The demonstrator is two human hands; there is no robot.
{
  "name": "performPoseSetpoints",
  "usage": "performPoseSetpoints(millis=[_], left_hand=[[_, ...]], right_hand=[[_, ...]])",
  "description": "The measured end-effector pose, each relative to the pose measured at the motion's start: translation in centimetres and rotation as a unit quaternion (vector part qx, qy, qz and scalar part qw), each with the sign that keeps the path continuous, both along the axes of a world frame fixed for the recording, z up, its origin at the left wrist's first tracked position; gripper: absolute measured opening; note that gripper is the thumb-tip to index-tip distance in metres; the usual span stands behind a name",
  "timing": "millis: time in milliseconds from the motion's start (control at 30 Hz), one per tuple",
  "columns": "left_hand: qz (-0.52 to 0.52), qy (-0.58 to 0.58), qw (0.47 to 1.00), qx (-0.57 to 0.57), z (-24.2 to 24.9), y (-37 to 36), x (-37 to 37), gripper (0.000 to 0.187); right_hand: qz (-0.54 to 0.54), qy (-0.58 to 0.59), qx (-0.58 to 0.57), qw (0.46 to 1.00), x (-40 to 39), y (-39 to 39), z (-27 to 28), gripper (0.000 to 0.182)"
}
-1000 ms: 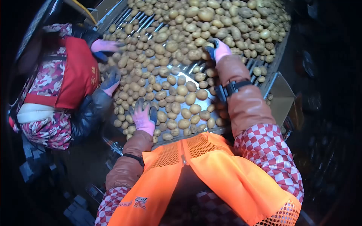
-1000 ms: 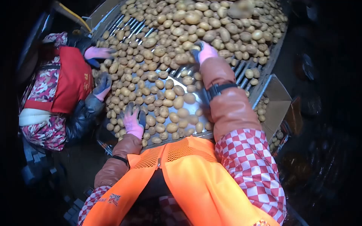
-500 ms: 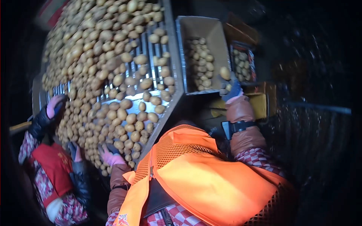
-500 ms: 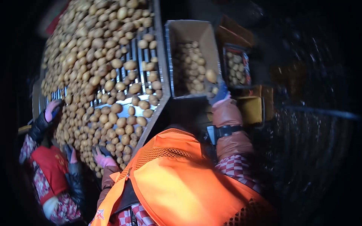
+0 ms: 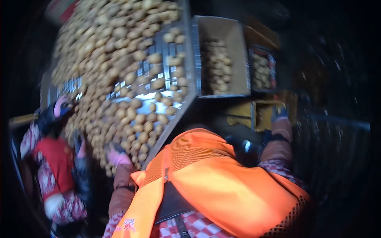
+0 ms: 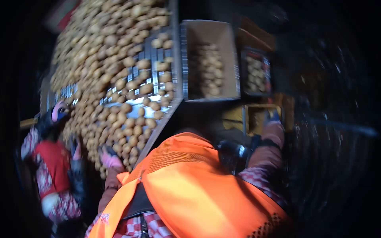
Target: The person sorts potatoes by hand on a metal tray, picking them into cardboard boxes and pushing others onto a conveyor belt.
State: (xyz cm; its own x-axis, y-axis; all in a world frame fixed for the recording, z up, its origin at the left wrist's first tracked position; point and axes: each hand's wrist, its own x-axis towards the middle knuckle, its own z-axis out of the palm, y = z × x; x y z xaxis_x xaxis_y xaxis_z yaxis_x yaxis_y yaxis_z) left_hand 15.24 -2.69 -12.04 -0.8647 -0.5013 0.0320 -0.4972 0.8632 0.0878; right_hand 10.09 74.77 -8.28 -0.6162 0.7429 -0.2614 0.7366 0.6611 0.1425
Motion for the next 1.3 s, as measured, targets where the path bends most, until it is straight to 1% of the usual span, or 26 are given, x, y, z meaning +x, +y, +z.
performPoseSetpoints(millis=[33, 67, 100, 133, 200, 300, 367, 400, 467, 500, 533, 567, 633, 700, 733, 767, 800, 867, 900, 967, 1000, 1067, 1133, 1200, 1267, 1300], left_hand=[[0.036, -0.035, 0.999, -0.005, 0.6, 0.3, -0.3, 0.039], [0.081, -0.019, 0.995, 0.051, -0.9, -1.1, 0.0, 0.037], [0.033, 0.007, 0.999, -0.023, -1.5, -1.3, 0.5, 0.035], [0.049, 0.012, 0.999, 0.007, -1.4, -1.3, 0.1, 0.038], [0.06, 0.058, 0.996, 0.037, -1.2, -1.1, 0.0, 0.037], [0.121, 0.097, 0.985, 0.08, -0.1, -0.6, -0.9, 0.036], [0.103, 0.175, 0.975, 0.088, -1.3, -0.5, 0.3, 0.031], [0.031, 0.127, 0.989, 0.067, 0.2, 2.1, 0.0, 0.033], [-0.055, 0.065, 0.995, 0.057, 3.1, 5.0, 0.5, 0.038], [-0.068, 0.052, 0.994, 0.063, 3.9, 4.4, 1.7, 0.041], [-0.084, 0.039, 0.993, 0.067, 4.1, 3.3, 3.0, 0.044], [-0.026, 0.042, 0.995, 0.087, 3.0, 2.6, 4.6, 0.047], [0.06, 0.064, 0.99, 0.111, 2.9, 1.1, 7.5, 0.046], [0.183, 0.06, 0.98, 0.045, 1.0, 0.3, 10.3, 0.038], [0.239, 0.056, 0.969, 0.015, 1.2, 0.3, 10.7, 0.035], [0.232, 0.063, 0.97, 0.023, 1.3, 0.3, 11.0, 0.032], [0.223, 0.071, 0.972, 0.03, 3.5, 0.2, 9.6, 0.03], [0.173, 0.147, 0.974, -0.008, 3.9, 0.3, 6.9, 0.022], [0.144, 0.203, 0.968, 0.01, 4.4, 0.2, 5.0, 0.022], [0.115, 0.132, 0.981, 0.079, 3.3, -3.0, 2.2, 0.038], [0.107, 0.13, 0.98, 0.104, 3.8, -4.8, 0.1, 0.041], [0.195, 0.178, 0.963, 0.055, 3.8, -7.6, -4.4, 0.051], [0.155, 0.06, 0.985, 0.039, 3.7, -6.8, -5.4, 0.054], [0.054, -0.046, 0.994, 0.089, 3.9, -5.4, -5.1, 0.056], [-0.059, -0.09, 0.993, 0.042, 2.9, -3.9, -2.0, 0.057], [-0.081, -0.033, 0.993, 0.081, 3.8, -3.5, -0.3, 0.055]], right_hand=[[0.024, -0.049, 0.061, 0.997, 0.2, -3.4, 3.5, 0.059], [-0.125, 0.068, -0.139, 0.98, -0.8, 2.2, -2.9, 0.059], [-0.363, 0.338, -0.351, 0.795, -1.9, 7.2, -8.6, 0.058], [-0.517, 0.453, -0.381, 0.618, -2.9, 12.2, -14.4, 0.058], [-0.35, 0.505, -0.531, 0.583, -6.1, 18.7, -23.1, 0.06], [-0.214, 0.429, -0.511, 0.714, -15.5, 1.1, -9.3, 0.056], [-0.118, 0.34, -0.561, 0.746, -20.4, -14.3, -1.6, 0.055], [-0.042, 0.299, -0.678, 0.67, -23.1, -20.4, -1.7, 0.052], [-0.043, 0.02, -0.903, 0.427, -27.0, -28.0, -1.7, 0.035], [-0.057, 0.059, -0.796, 0.6, -24.8, -35.2, 2.4, 0.031], [0.166, 0.085, -0.691, 0.698, -21.3, -40.1, 5.8, 0.029], [0.266, 0.044, -0.686, 0.676, -21.6, -41.4, 4.6, 0.024], [0.294, -0.149, -0.669, 0.666, -21.1, -44.1, 3.5, 0.03], [0.459, -0.205, -0.465, 0.728, -18.7, -47.4, 3.1, 0.029], [0.491, -0.252, -0.42, 0.721, -17.6, -49.3, 2.9, 0.033], [0.614, -0.174, -0.314, 0.703, -15.9, -51.0, 2.8, 0.037], [0.532, -0.258, -0.394, 0.704, -14.9, -52.8, 0.6, 0.047], [0.683, -0.239, -0.302, 0.621, -12.0, -57.2, 2.6, 0.046], [0.696, -0.248, -0.331, 0.587, -11.0, -58.7, 2.5, 0.045], [0.714, -0.269, -0.389, 0.516, -9.0, -61.7, 2.2, 0.045], [0.669, -0.339, -0.412, 0.518, -8.4, -63.5, 3.5, 0.048], [0.654, -0.264, -0.56, 0.434, -7.4, -64.3, -0.2, 0.049], [0.621, -0.231, -0.631, 0.403, -7.4, -64.6, -0.5, 0.047], [0.619, -0.236, -0.614, 0.429, -9.5, -64.2, 1.6, 0.043], [0.361, -0.195, -0.71, 0.572, -12.1, -63.3, 2.9, 0.036], [0.223, -0.135, -0.747, 0.611, -13.4, -62.8, 3.5, 0.032]])
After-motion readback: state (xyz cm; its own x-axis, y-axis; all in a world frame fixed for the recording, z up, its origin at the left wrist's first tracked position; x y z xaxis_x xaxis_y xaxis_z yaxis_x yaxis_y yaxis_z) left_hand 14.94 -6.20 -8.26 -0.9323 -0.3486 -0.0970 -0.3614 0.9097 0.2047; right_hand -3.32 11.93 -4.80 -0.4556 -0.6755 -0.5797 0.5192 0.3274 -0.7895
